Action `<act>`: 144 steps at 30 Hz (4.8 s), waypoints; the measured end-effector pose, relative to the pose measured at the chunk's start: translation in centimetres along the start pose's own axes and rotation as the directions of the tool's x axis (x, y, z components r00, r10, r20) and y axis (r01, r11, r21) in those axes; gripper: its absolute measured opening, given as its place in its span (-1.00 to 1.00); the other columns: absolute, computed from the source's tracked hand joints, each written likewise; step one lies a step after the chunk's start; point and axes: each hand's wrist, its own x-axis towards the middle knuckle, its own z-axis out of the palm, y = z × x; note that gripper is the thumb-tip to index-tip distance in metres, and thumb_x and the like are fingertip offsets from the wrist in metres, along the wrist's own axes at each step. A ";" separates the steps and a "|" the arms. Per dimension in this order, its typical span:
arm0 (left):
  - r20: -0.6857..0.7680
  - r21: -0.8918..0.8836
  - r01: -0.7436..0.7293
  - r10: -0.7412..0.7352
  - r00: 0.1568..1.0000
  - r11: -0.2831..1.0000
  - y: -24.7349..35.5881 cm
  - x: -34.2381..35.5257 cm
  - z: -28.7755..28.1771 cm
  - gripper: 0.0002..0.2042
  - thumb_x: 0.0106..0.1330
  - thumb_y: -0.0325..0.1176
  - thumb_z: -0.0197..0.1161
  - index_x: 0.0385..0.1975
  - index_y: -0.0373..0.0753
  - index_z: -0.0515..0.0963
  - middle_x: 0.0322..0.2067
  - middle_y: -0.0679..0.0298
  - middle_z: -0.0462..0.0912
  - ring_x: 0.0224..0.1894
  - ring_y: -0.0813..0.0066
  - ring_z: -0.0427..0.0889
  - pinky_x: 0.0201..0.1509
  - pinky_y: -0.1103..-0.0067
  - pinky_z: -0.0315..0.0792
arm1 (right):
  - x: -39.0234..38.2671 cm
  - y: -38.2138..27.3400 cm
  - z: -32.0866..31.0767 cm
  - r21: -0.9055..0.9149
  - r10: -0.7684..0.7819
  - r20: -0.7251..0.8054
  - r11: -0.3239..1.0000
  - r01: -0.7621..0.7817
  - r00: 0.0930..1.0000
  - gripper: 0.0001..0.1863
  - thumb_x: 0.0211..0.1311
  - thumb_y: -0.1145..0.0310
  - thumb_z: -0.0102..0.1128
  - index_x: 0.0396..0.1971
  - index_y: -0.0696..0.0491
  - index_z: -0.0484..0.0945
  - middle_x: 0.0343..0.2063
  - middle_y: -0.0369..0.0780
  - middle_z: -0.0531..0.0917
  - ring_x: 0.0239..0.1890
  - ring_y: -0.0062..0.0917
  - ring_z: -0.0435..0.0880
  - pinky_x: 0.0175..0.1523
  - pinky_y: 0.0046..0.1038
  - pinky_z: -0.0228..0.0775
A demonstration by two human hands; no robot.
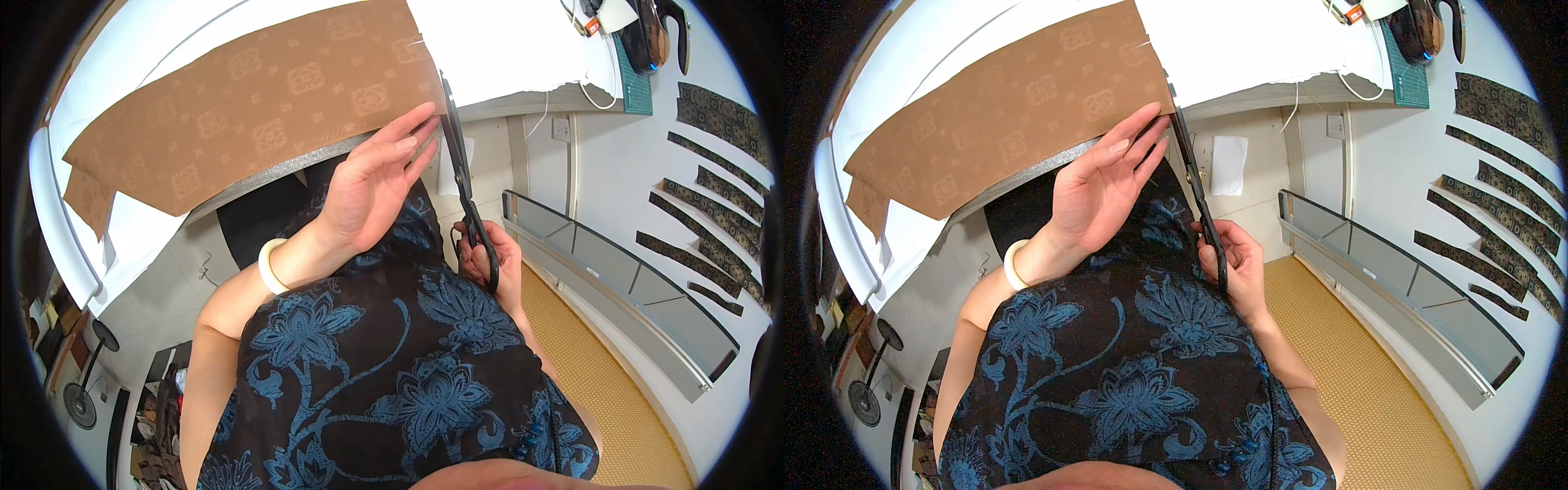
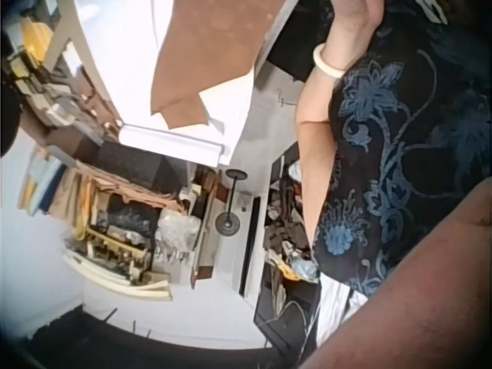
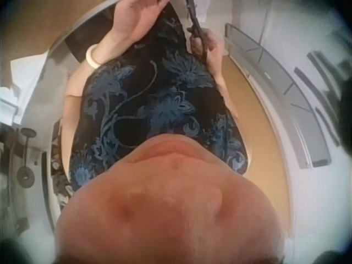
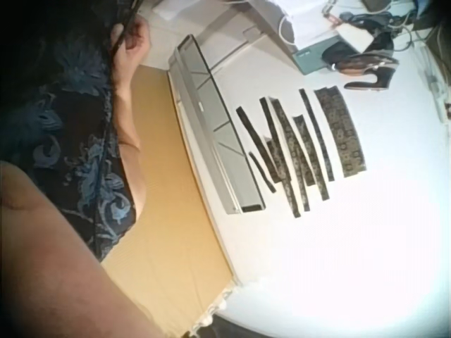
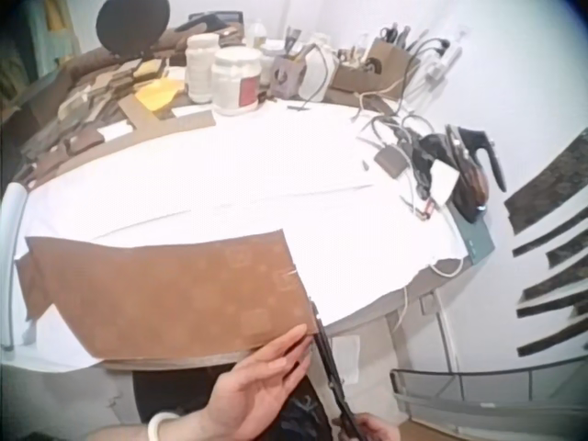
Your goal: The person uses large scissors to cut a piece of brown material on a white table. They trim the edges of the material and then cut it into smaller rectangular strips. The person arranges the cut pieces on the table.
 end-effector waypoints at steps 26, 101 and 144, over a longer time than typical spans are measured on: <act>-0.024 -0.066 -0.007 0.005 1.000 0.998 0.3 0.0 0.3 -0.43 0.46 -0.40 0.06 0.41 -0.56 0.20 0.47 -0.03 0.23 0.58 0.17 0.08 0.67 0.33 0.02 | 0.0 -0.6 0.9 -0.095 -0.028 -0.039 0.995 0.024 0.999 -0.59 0.40 0.36 0.35 0.12 0.26 0.53 -0.43 -0.41 0.55 -0.53 -0.83 0.37 -0.45 -0.72 0.13; -0.199 0.420 -0.280 0.389 0.899 0.863 -2.0 0.9 0.5 -0.50 0.43 -0.63 0.24 0.37 -0.37 0.39 0.01 0.05 0.71 0.01 0.45 0.73 0.20 0.51 0.63 | 1.1 -1.6 2.8 -0.131 -0.056 -0.102 0.990 0.042 0.993 -0.65 0.43 0.45 0.30 0.12 0.28 0.55 -0.51 -0.42 0.55 -0.62 -0.85 0.33 -0.54 -0.71 0.06; -0.183 0.455 -0.224 0.337 0.923 0.862 -2.4 0.3 1.2 -0.49 0.41 -0.65 0.25 0.37 -0.39 0.40 0.03 0.06 0.71 -0.01 0.47 0.72 0.17 0.55 0.62 | 4.1 -2.8 3.8 -0.079 -0.090 -0.123 0.994 0.081 0.988 -0.65 0.39 0.33 0.39 0.06 0.18 0.61 -0.51 -0.47 0.56 -0.68 -0.90 0.29 -0.60 -0.74 0.01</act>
